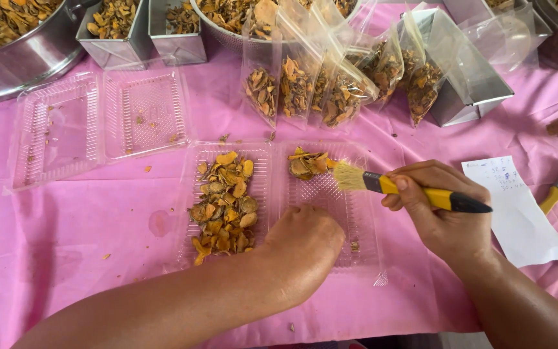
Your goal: Sorting and cleaning dried leaves using a brush and placing them into containers and bags
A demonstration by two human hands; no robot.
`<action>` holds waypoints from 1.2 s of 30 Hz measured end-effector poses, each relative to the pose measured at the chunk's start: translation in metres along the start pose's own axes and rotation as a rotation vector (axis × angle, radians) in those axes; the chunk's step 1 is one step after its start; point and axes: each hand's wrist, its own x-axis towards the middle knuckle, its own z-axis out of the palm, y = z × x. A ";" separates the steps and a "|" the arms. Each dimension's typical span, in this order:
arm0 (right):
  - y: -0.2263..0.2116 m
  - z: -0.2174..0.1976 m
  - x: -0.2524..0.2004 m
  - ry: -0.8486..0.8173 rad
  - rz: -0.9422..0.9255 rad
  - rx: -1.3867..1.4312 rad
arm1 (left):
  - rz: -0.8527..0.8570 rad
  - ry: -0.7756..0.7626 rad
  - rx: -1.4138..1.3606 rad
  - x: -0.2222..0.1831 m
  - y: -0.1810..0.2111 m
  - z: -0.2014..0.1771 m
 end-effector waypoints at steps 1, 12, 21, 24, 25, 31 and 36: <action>-0.001 0.000 -0.001 0.001 -0.003 -0.002 | 0.000 0.003 0.001 0.000 0.000 -0.001; -0.032 -0.007 -0.007 0.075 -0.071 -0.024 | -0.456 -0.058 -0.955 -0.026 -0.022 -0.065; -0.017 0.005 -0.013 0.042 -0.224 0.075 | -0.237 0.361 -1.744 -0.008 -0.073 -0.047; -0.043 -0.006 -0.022 0.038 -0.267 0.056 | -0.177 0.400 -1.809 -0.002 -0.084 -0.031; -0.038 -0.003 -0.021 0.038 -0.270 0.058 | -0.178 0.404 -1.808 -0.004 -0.084 -0.036; -0.023 0.011 -0.010 0.137 -0.158 0.127 | -0.209 0.452 -1.749 -0.005 -0.080 -0.055; -0.020 0.008 -0.012 0.213 -0.137 0.079 | -0.194 0.570 -1.153 0.004 -0.078 -0.067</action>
